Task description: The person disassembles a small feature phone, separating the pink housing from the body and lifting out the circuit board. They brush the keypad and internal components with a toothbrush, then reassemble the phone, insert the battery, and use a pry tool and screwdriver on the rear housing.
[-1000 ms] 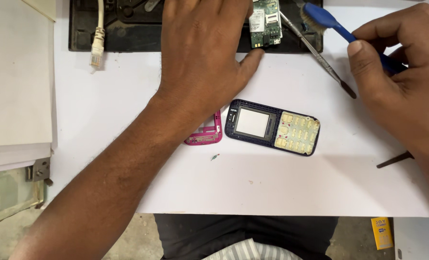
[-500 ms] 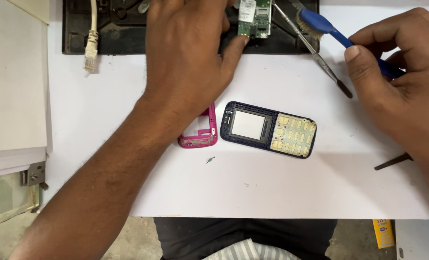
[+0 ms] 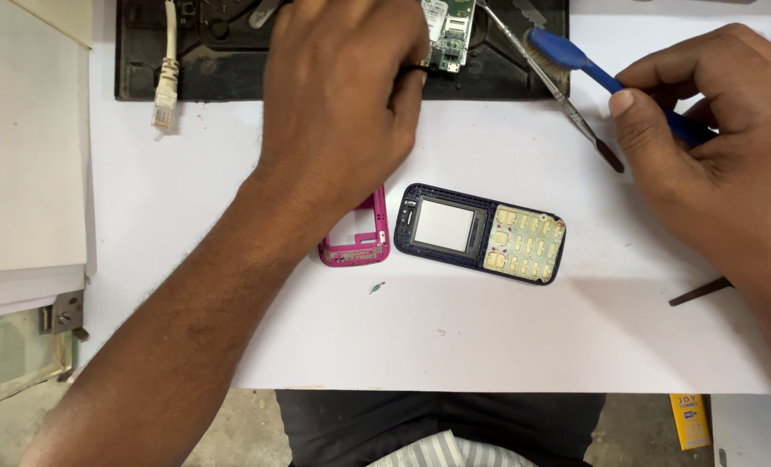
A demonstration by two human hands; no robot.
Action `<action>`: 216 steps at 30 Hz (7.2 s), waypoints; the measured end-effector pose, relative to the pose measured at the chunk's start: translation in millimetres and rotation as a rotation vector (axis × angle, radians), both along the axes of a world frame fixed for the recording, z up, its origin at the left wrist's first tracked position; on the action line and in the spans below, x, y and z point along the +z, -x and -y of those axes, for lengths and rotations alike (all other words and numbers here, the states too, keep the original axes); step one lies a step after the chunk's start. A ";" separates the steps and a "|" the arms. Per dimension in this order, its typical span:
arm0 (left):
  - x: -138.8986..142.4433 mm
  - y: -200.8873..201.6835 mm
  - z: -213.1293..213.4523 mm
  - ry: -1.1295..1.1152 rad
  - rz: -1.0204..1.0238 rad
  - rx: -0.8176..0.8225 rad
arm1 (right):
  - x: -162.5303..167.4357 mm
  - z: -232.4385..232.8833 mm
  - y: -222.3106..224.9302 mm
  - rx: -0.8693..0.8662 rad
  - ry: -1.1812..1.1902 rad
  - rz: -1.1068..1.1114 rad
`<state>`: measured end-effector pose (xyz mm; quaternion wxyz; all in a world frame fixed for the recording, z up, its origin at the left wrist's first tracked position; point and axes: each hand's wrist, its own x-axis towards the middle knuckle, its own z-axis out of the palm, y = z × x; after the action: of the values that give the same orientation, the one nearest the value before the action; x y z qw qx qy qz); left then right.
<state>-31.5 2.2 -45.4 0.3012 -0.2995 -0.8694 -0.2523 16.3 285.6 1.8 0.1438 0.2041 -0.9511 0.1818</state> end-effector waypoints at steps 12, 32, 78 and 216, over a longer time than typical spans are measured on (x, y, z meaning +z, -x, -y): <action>15.5 -16.5 -9.5 0.008 0.298 -0.227 | 1.1 0.0 -2.1 -0.010 -0.015 0.000; 34.4 -44.8 -14.1 0.144 0.620 -0.384 | 14.3 1.8 -42.9 0.125 -0.130 0.024; 25.3 -50.1 -15.4 0.112 0.614 -0.395 | 17.9 -17.3 -73.3 0.410 -0.309 0.122; 35.6 -51.7 -14.1 0.112 0.545 -0.391 | 9.7 2.2 -76.2 0.016 -0.174 0.091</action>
<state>20.2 16.2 -9.9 -0.0130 -0.3980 -0.8566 -0.3280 92.5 283.4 11.5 0.0807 0.2151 -0.9672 0.1085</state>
